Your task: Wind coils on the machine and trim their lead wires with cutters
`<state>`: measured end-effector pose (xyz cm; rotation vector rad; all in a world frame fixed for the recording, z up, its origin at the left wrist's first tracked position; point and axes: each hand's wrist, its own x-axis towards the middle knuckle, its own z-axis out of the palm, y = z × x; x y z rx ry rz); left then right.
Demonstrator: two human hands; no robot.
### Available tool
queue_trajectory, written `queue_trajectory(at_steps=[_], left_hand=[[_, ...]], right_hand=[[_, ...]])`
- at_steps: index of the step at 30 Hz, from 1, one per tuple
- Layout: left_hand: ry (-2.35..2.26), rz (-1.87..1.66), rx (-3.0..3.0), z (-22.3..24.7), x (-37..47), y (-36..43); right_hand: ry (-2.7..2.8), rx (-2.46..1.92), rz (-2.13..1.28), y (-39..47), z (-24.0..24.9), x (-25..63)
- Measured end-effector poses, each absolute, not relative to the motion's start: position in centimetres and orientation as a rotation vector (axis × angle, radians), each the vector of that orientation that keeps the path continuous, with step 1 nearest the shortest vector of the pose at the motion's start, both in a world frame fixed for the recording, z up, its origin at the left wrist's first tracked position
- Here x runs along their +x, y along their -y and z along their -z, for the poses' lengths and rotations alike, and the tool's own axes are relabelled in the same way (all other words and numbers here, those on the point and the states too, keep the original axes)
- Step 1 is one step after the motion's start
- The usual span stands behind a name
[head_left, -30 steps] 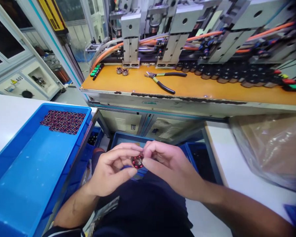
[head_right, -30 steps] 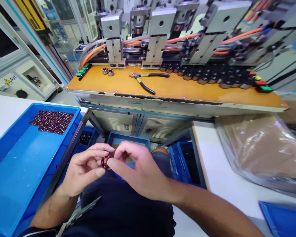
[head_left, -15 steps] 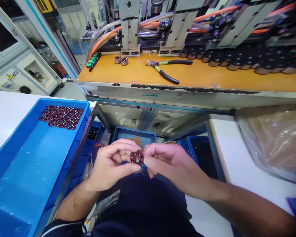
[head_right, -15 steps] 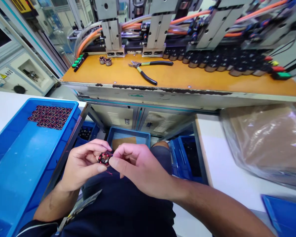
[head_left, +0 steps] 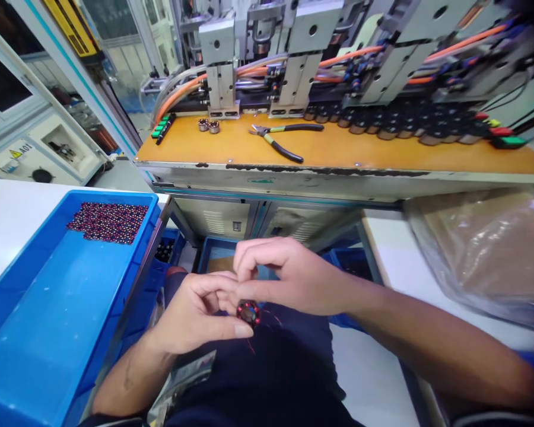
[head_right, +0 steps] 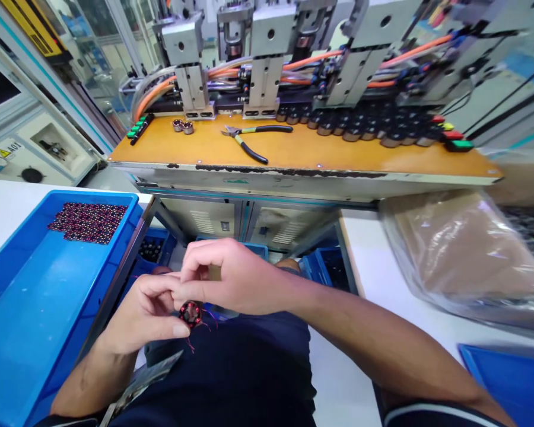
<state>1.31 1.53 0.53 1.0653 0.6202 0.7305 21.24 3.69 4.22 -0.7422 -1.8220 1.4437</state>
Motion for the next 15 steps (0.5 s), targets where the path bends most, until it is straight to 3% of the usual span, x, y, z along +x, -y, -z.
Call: queue_trajectory(at_steps=[8, 15], left_hand=[[-0.589, -0.994, 1.16, -0.4, 0.8, -1.5], [-0.593, -0.97, 1.242, -0.6, 1.1, -1.7]], right_hand=[[1.532, -1.06, -1.575, -1.4, -3.8, 21.7], [1.614, -1.143, -1.745, -1.6, -5.8, 21.5]])
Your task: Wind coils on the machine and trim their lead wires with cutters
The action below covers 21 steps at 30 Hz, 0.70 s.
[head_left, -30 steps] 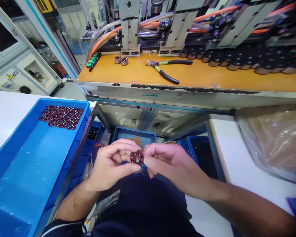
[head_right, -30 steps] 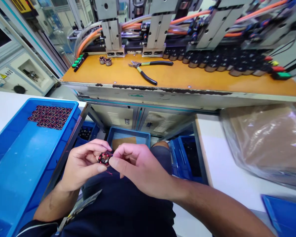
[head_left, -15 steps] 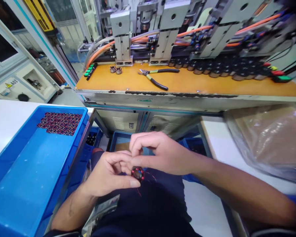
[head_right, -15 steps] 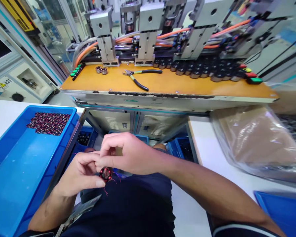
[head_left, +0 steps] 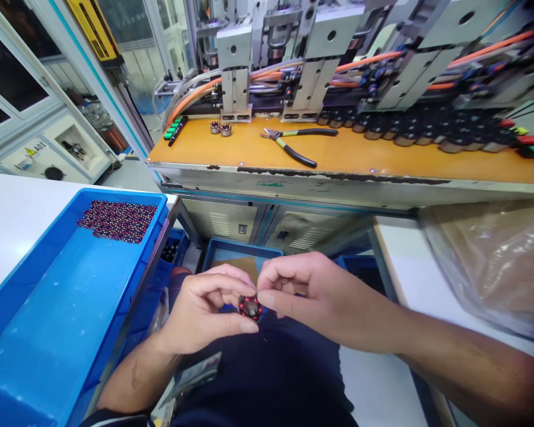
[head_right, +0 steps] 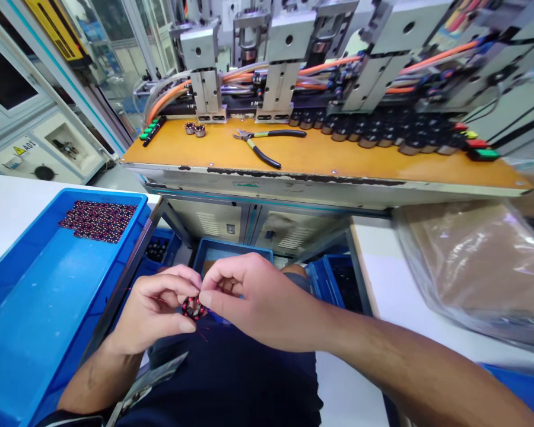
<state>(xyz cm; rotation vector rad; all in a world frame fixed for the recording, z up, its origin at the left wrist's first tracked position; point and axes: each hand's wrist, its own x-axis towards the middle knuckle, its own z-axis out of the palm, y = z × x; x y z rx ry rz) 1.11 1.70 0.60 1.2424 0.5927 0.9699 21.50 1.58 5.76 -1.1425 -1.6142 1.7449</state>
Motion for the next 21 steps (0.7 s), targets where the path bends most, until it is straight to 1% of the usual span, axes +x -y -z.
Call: queue_trajectory(at_steps=[3, 7, 11, 21], left_hand=[[-0.556, -0.949, 1.196, -0.4, 1.0, -1.7], [-0.483, -0.909, 1.084, -0.1, 0.8, -1.8], [-0.437, -0.887, 1.035, 0.2, 0.9, -1.8], [-0.426, -0.941, 1.125, 0.3, 0.9, -2.1]], right_hand=[[1.743, -1.163, -1.629, -1.4, -5.9, 21.4], [1.873, -1.074, -1.482, -1.1, -5.6, 21.4], [1.907, -1.028, -1.429, -0.7, -5.4, 21.5], [1.907, -0.996, -1.329, -0.4, -5.5, 21.3]])
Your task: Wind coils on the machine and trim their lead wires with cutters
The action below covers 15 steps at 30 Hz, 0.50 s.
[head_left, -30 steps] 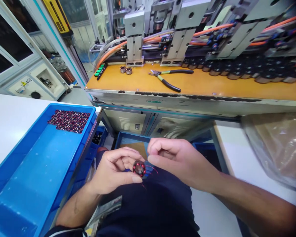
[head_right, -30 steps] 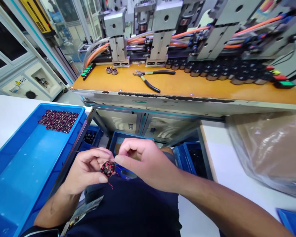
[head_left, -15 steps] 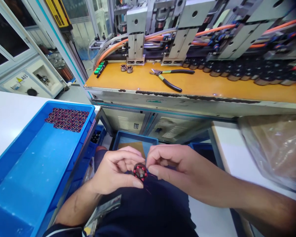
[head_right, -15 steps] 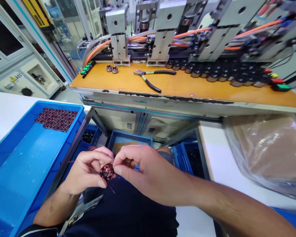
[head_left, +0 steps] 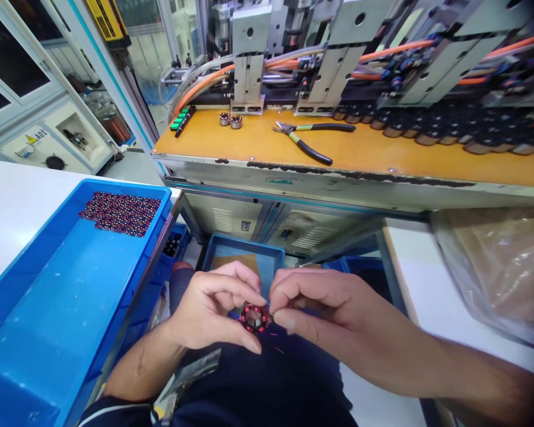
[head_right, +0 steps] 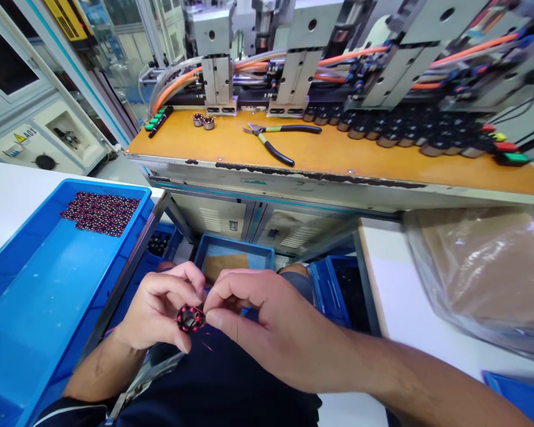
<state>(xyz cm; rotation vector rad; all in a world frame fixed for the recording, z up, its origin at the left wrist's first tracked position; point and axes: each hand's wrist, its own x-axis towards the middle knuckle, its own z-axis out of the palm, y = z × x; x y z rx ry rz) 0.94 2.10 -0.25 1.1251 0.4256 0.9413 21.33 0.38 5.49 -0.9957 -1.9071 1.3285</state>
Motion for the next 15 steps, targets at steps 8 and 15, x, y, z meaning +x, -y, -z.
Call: queue_trajectory(at_steps=[8, 15], left_hand=[[-0.396, -0.914, 1.05, 0.29, 1.05, -1.9], [-0.379, -0.926, 1.038, 0.51, 1.11, -1.66]], right_hand=[[1.896, -1.021, -1.288, 0.1, -5.42, 21.28], [1.966, -1.022, -1.252, 0.51, -5.5, 21.37]])
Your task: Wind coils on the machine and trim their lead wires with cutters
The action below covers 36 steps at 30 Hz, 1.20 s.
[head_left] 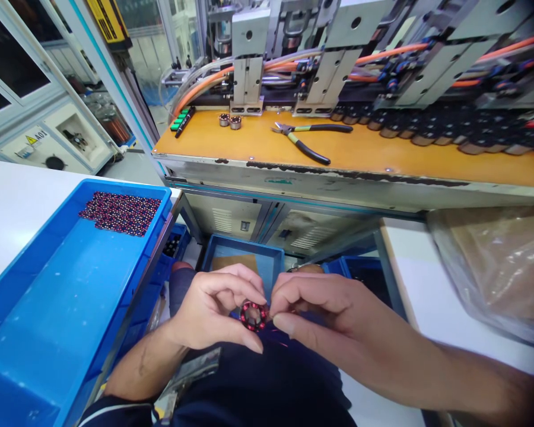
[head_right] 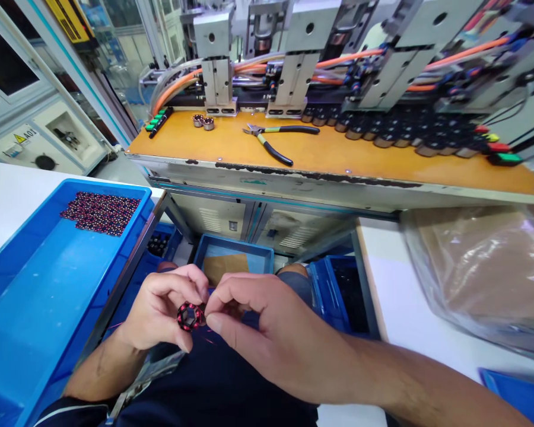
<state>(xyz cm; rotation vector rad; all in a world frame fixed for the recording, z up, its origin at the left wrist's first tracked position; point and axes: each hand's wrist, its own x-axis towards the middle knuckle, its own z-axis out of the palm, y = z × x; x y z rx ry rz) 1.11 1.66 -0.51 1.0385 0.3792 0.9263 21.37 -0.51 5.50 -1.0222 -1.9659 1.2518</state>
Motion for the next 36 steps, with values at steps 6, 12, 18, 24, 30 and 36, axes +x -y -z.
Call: queue_trajectory(at_steps=[6, 12, 18, 24, 30, 36], left_hand=[[-0.334, -0.872, 0.939, 0.5, 1.0, -1.5], [-0.365, -0.773, 0.843, 0.6, 1.3, -1.4], [-0.41, -0.738, 0.795, 0.6, 1.6, -1.3], [-0.416, -0.753, 0.84, 0.6, 1.5, -1.5], [-0.452, -0.957, 1.025, 0.5, 1.8, -1.6], [-0.501, -1.109, 1.22, 0.5, 1.8, -1.2]], right_hand=[[2.294, -0.756, -0.659, -0.1, -4.8, 22.9], [2.313, -0.601, -0.271, -0.7, -4.8, 22.2], [2.312, -0.52, -0.362, -1.2, -4.9, 21.7], [2.239, -0.539, -0.355, -0.8, -4.1, 22.0], [2.002, -0.741, -0.475, 0.5, -3.1, 21.0], [1.873, -0.814, -0.486, 0.8, -2.1, 20.2]])
